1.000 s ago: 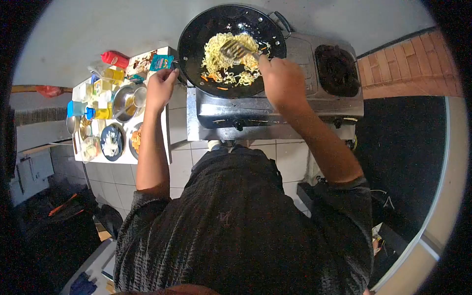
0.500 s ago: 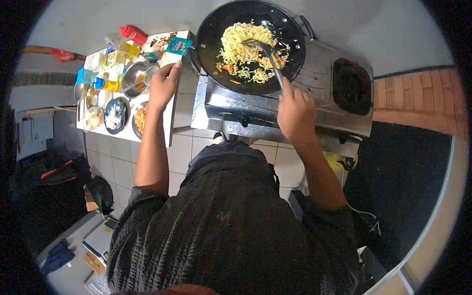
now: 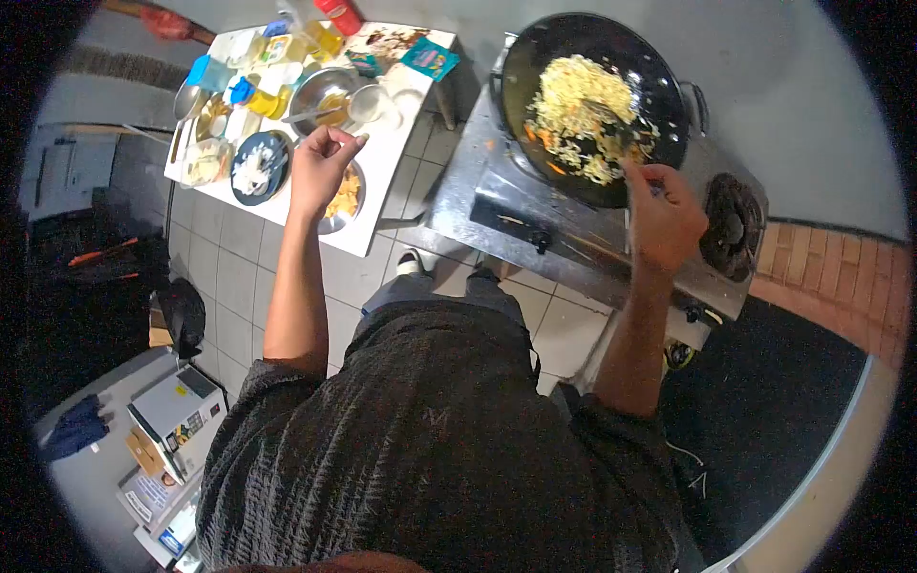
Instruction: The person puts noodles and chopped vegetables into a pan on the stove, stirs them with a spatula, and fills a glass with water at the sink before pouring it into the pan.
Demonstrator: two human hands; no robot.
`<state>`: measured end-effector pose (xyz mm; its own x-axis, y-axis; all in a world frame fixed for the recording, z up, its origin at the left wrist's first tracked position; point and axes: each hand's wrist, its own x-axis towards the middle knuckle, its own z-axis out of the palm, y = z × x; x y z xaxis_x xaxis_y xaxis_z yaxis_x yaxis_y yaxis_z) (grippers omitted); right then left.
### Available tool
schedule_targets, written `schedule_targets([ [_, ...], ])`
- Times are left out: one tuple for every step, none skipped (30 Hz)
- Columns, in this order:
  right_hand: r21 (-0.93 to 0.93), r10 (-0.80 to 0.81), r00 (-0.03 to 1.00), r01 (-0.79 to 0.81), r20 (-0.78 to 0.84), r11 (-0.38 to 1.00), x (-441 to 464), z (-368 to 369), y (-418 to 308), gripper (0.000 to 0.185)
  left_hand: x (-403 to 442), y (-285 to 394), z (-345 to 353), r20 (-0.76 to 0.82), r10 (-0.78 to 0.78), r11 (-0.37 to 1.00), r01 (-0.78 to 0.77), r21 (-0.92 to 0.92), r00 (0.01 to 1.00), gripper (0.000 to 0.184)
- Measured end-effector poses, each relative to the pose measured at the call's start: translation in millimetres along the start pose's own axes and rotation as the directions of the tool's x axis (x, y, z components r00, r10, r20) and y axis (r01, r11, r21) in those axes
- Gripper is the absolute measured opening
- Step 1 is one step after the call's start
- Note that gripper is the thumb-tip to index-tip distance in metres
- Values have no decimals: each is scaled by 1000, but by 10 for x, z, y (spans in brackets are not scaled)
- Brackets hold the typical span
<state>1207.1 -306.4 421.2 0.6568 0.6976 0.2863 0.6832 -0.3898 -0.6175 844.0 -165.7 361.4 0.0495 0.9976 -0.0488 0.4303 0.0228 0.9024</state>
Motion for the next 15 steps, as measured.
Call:
schedule_targets([
  [3, -14, 1000, 14, 7, 1000, -10, 76, -102, 18, 17, -75, -143, -14, -5, 1000, 5, -4, 1000, 23],
  [27, 22, 1000, -22, 0, 999, 0, 155, -180, 18, 44, -162, -299, -15, -17, 1000, 17, -8, 1000, 23],
  [50, 59, 998, -58, -7, 997, 8, 237, -247, 20, 74, -266, -467, -15, -29, 1000, 29, -13, 999, 24],
  [54, 4, 999, -2, -45, 999, 7, 349, -269, 22, 130, -394, -641, -55, -18, 998, 15, -55, 998, 25],
  [57, -9, 999, 11, -41, 998, 4, 455, -346, 22, 187, -529, -843, -61, -50, 996, 45, -73, 997, 26],
  [23, -122, 981, 127, -154, 992, -20, 567, -464, 22, 235, -630, -1060, -62, -49, 998, 46, -47, 997, 27],
  [-23, -229, 938, 231, -261, 973, -39, 675, -529, 21, 281, -740, -1278, -59, -48, 999, 47, -20, 997, 28],
  [-153, -317, 913, 285, -258, 946, 36, 828, -231, 21, 344, -863, -1493, -68, -52, 998, 51, -20, 996, 29],
  [-156, -313, 913, 280, -263, 947, -71, 925, -456, 21, 405, -938, -1702, -70, -54, 998, 53, -20, 996, 29],
  [-9, -147, 957, 149, -252, 989, -174, 977, -673, 21, 461, -999, -1903, -64, -121, 991, 117, -69, 991, 29],
  [134, 24, 975, 6, -222, 991, -280, 1023, -896, 20, 537, -1074, -2119, -56, -107, 994, 108, 28, 993, 28],
  [177, 118, 966, -77, -232, 981, -405, 1113, -1153, 19, 643, -1213, -2293, -44, -82, 996, 83, 17, 996, 27],
  [-68, -24, 959, 4, -282, 998, -510, 1178, -1331, 23, 735, -1340, -2443, -32, -59, 998, 59, 3, 998, 27],
  [-219, -300, 880, 231, -370, 948, -550, 1280, -1492, 25, 838, -1446, -2587, -15, -55, 998, 55, -1, 998, 27],
  [-204, -222, 914, 159, -339, 966, -673, 1321, -1677, 29, 915, -1495, -2706, 17, -55, 998, 56, -24, 998, 26],
])
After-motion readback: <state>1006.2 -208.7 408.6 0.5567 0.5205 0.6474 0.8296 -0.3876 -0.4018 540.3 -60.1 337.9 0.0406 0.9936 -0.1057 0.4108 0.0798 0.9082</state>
